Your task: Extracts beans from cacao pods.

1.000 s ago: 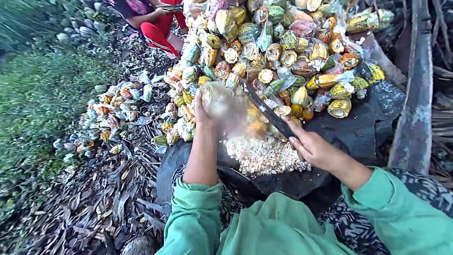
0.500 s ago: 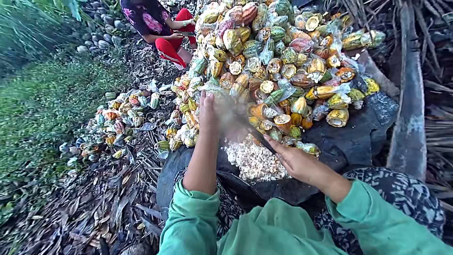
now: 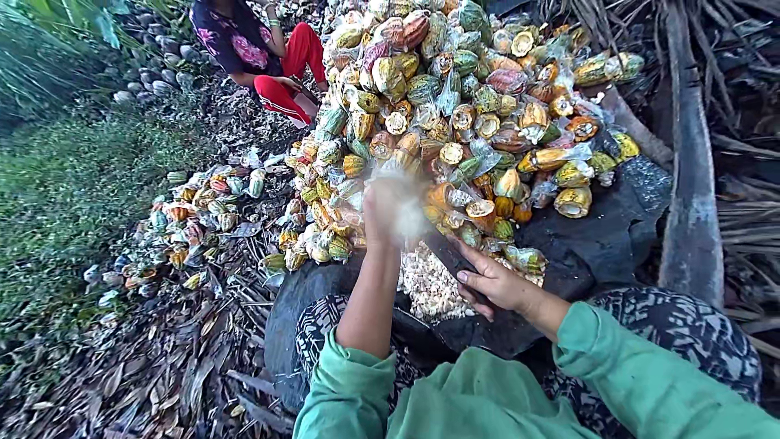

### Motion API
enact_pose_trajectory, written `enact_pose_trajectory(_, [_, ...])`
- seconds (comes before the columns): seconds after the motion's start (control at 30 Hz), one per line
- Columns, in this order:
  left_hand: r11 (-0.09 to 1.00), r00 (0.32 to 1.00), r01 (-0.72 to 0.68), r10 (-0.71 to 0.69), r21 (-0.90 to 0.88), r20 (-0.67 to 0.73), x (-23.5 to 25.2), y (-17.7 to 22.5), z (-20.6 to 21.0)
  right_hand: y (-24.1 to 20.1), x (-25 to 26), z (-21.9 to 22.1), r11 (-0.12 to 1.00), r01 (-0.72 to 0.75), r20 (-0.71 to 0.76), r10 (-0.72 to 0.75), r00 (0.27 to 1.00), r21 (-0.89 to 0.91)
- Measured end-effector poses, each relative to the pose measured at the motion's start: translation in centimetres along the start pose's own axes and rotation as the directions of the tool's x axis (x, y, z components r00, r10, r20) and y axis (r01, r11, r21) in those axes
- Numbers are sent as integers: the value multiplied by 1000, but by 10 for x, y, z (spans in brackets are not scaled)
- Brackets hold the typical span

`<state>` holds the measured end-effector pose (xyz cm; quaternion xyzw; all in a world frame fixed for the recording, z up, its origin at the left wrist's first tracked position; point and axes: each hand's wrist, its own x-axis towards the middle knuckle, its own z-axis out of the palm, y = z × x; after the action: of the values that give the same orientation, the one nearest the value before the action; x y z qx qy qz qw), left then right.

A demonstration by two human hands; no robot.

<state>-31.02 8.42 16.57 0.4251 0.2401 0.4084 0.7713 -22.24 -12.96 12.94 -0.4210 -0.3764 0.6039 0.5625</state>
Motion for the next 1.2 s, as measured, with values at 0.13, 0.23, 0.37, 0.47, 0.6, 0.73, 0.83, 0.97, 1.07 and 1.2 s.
enact_pose_trajectory(0.13, [994,990,97,-102,49,101,22,9,-1,-8,5,-3,997,23,-60,-27,998,-76])
enact_pose_trajectory(0.23, [933,961,189,-241,307,139,43,30,-7,-43,7,-14,554,-158,-179,17,984,-817])
enact_pose_trajectory(0.37, [869,985,149,-172,472,6,58,30,-5,-33,17,-15,212,-206,-206,22,978,-955])
enact_pose_trajectory(0.47, [952,995,97,-102,290,3,50,24,6,-27,19,-22,315,-126,-150,-53,987,-941])
enact_pose_trajectory(0.6, [997,998,5,-10,81,57,41,11,6,-23,16,-23,621,-85,-122,-17,992,-779])
enact_pose_trajectory(0.73, [997,999,-10,13,-73,48,37,-4,-1,-16,14,-25,911,-131,-66,115,991,-392])
enact_pose_trajectory(0.83, [999,999,23,-25,-35,-44,29,-10,-11,-3,15,-22,973,-125,-18,124,992,-197])
enact_pose_trajectory(0.97, [998,996,54,-54,-12,-74,19,-8,-16,19,15,-12,986,-83,61,75,995,146])
enact_pose_trajectory(1.07, [1000,996,7,-9,-23,-89,25,-2,-8,22,16,0,944,-65,94,36,995,323])
enact_pose_trajectory(1.2, [988,988,122,-111,98,-112,37,19,7,-15,20,-24,985,-42,0,43,999,-166])
